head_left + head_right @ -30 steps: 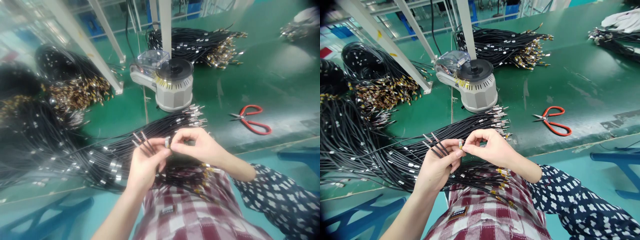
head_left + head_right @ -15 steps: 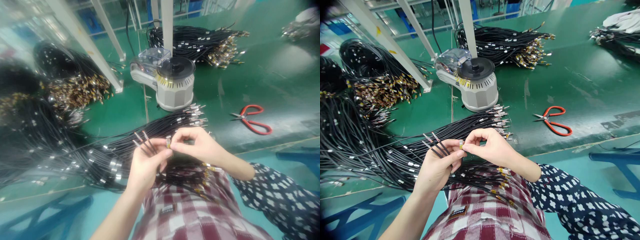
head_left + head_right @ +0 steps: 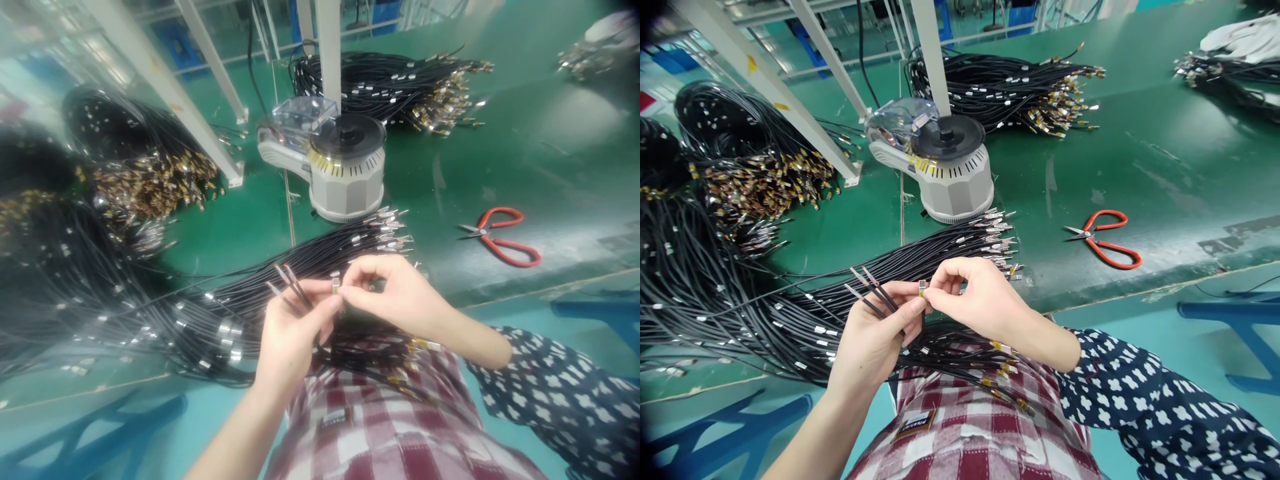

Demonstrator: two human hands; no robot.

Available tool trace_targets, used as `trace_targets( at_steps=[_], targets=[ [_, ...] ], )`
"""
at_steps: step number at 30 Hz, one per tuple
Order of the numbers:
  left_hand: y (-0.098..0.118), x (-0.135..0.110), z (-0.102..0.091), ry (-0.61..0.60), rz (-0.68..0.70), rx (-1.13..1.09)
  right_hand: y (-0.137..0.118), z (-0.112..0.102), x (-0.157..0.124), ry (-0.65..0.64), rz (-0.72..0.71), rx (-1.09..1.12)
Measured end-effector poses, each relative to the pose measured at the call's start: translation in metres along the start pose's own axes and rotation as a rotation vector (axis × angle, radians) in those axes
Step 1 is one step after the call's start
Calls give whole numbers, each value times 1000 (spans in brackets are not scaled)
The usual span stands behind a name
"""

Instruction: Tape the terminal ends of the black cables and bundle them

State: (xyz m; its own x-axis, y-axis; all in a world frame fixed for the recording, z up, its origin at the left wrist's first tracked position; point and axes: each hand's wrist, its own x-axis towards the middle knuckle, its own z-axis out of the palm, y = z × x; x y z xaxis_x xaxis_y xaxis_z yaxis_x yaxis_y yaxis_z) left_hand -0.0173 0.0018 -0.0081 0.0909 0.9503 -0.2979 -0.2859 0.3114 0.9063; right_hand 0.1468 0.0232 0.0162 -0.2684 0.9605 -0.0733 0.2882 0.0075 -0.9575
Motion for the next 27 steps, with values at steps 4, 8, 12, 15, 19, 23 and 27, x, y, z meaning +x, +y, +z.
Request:
trace_targets(
  at_steps=[4, 8, 12, 15, 19, 23, 27],
  targets=[
    [1, 2, 2, 20, -13, -46, 1, 0, 0, -3, -14, 5],
    [3, 2, -1, -20, -53, -44, 5, -1, 0, -13, -18, 11],
    [6, 2, -4, -61, -119, 55, 4, -2, -1, 5, -16, -23],
    [8, 4, -4, -81, -161, 44, 4, -3, -2, 10, -18, -35],
    [10, 7, -3, -69, -207, -34, 9, -4, -2, 29, 2, -8],
    [12, 7, -3, -68, -222, -60, 15, -3, -2, 21, 34, 93],
    [13, 8, -3, -63, -218, -61, 15, 0, -3, 6, 14, 104]
  ],
)
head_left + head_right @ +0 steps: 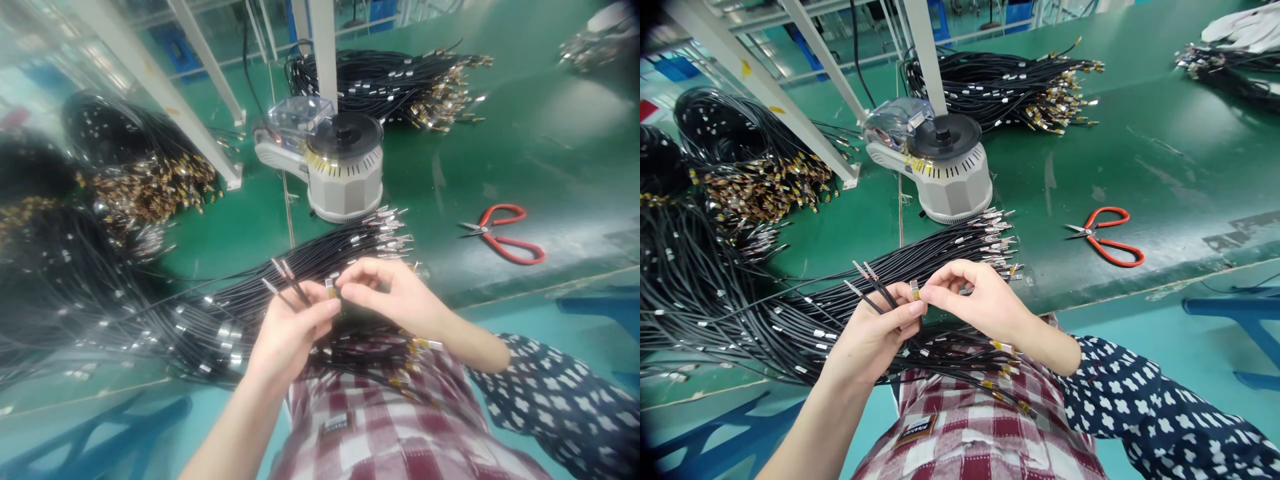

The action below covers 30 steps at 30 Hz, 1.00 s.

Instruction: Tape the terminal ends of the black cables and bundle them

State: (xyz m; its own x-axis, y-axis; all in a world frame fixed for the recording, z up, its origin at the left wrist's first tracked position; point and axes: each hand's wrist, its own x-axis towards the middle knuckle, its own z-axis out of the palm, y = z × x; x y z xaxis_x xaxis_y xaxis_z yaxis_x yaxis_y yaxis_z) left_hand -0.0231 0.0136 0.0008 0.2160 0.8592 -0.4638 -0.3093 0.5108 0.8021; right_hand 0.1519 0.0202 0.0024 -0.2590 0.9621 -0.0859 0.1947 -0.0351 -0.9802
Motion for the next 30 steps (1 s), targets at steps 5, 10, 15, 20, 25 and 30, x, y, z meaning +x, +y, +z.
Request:
trace_targets(
  at_steps=[5, 10, 15, 20, 25, 30],
  targets=[
    [0, 0, 0, -2, 15, -8, -3, 3, 1, 52, -24, -13],
    [-2, 0, 0, -26, 39, 9, -4, 3, 2, 47, -27, 11],
    [-3, 0, -3, -80, 64, 69, -6, 2, 2, 6, -25, 43],
    [-2, 1, -6, -134, 60, 110, -1, 0, 4, -22, -55, 53],
    [-2, 1, -6, -150, 48, 94, 4, -1, 10, -113, -63, 135],
    [-2, 0, -6, -123, 45, 94, 6, -1, 13, -191, -88, 144]
  ],
)
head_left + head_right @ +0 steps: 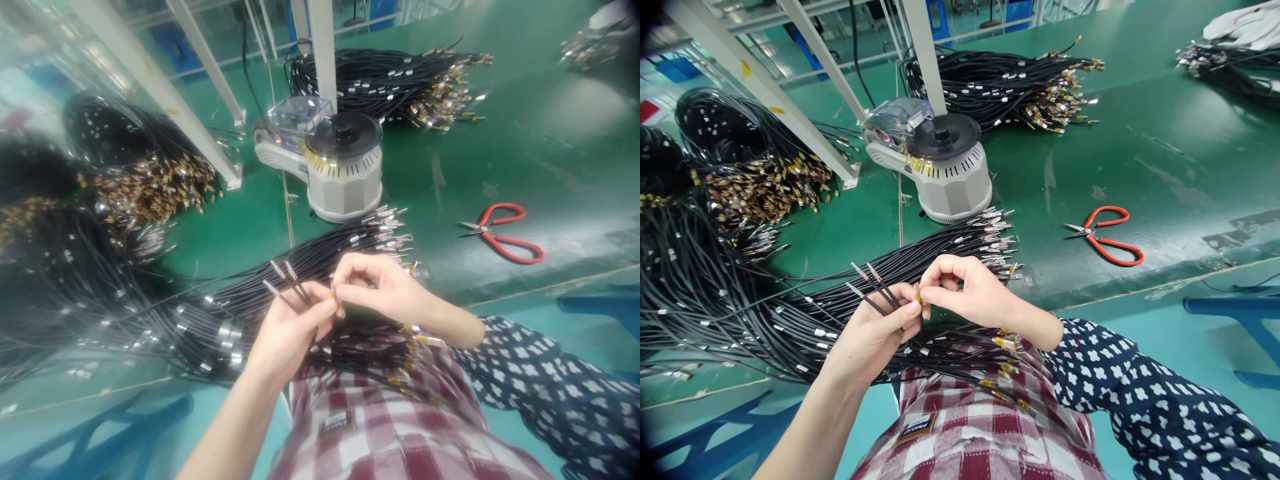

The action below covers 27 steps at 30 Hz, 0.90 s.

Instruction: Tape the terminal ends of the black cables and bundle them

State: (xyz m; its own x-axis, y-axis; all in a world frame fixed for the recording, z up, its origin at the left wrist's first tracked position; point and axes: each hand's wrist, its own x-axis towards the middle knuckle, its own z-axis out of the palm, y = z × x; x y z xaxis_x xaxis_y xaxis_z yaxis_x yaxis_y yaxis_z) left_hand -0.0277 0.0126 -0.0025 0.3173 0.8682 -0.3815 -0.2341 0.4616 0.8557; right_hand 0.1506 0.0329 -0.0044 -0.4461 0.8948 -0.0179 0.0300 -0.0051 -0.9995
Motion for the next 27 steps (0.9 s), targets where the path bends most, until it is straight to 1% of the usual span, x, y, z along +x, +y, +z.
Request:
trace_targets(
  at_steps=[4, 7, 12, 15, 18, 20, 22, 24, 27],
  targets=[
    [-1, -2, 0, 26, -21, -35, 3, 2, 2, -4, -65, -16],
    [-2, -2, 1, 40, -17, -37, 3, 4, 3, 9, -83, -49],
    [-3, -1, 6, 162, 9, -57, 0, 4, 5, 48, -57, -57],
    [-2, 0, 8, 195, 27, -99, -1, 4, 4, 88, -2, -55],
    [-2, 0, 7, 188, 27, -96, -2, 5, 5, 114, 77, 7],
    [-1, 0, 6, 164, 27, -71, -3, 6, 5, 106, 104, 67],
    [-1, 0, 4, 133, 29, -43, -3, 6, 6, 77, 93, 88],
    [-1, 0, 3, 107, 25, -34, -2, 7, 5, 61, 56, 61],
    [-1, -1, 3, 116, 20, -51, -2, 9, 4, 84, -7, 5]
  ],
)
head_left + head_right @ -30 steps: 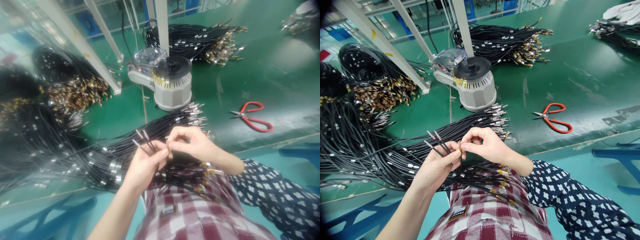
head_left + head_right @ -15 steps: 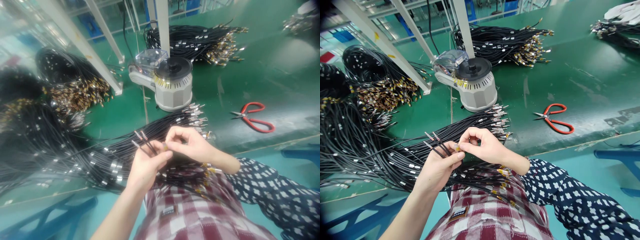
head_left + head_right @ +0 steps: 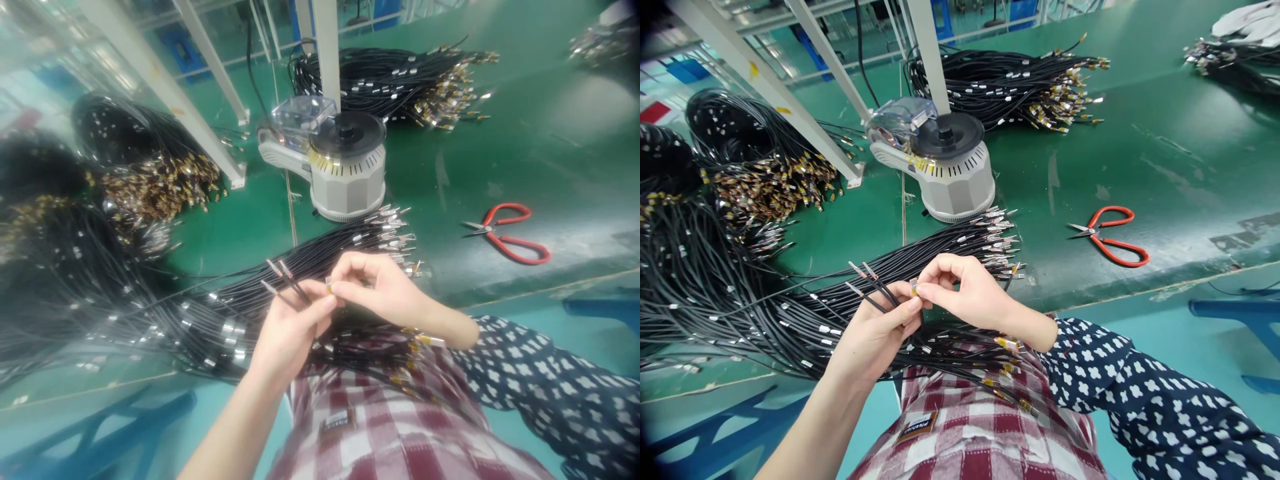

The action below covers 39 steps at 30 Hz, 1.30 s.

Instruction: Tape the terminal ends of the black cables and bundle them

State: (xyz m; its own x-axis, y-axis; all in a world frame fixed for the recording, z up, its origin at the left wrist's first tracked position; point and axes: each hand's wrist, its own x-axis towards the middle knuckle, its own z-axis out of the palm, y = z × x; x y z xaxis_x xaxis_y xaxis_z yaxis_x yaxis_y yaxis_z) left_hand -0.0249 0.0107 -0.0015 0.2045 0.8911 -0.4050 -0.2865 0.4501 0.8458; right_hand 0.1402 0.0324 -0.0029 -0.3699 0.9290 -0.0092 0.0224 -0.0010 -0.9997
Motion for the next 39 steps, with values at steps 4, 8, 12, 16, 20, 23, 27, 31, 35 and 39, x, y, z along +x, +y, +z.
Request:
trace_targets(
  at_steps=[4, 8, 12, 16, 20, 23, 27, 31, 35, 39],
  targets=[
    [0, -4, 2, 41, 19, 17, -2, 5, -5, 24, -26, -31],
    [0, -8, 1, 52, 48, 41, -8, 5, -9, 72, -41, -63],
    [0, -9, -4, -5, 33, 33, -11, -1, -4, -14, 87, 38],
    [1, -3, -15, -174, -42, -16, -7, -3, 5, -159, 148, 258],
    [2, 3, -22, -342, -157, -90, 0, -6, 8, -296, 42, 301],
    [1, 4, -18, -333, -146, -98, 3, -18, 9, -291, 35, 236],
    [-3, 4, -5, -303, -103, -70, 0, -32, 13, -79, 52, 126],
    [-8, 6, 2, -292, -80, -40, -11, -23, 15, -81, 43, 102],
    [-11, 5, 5, -270, -39, 11, -13, -11, 15, -80, 68, 150],
    [-10, 4, 8, -249, 10, 58, -9, -13, 16, -166, 80, 176]
  ],
)
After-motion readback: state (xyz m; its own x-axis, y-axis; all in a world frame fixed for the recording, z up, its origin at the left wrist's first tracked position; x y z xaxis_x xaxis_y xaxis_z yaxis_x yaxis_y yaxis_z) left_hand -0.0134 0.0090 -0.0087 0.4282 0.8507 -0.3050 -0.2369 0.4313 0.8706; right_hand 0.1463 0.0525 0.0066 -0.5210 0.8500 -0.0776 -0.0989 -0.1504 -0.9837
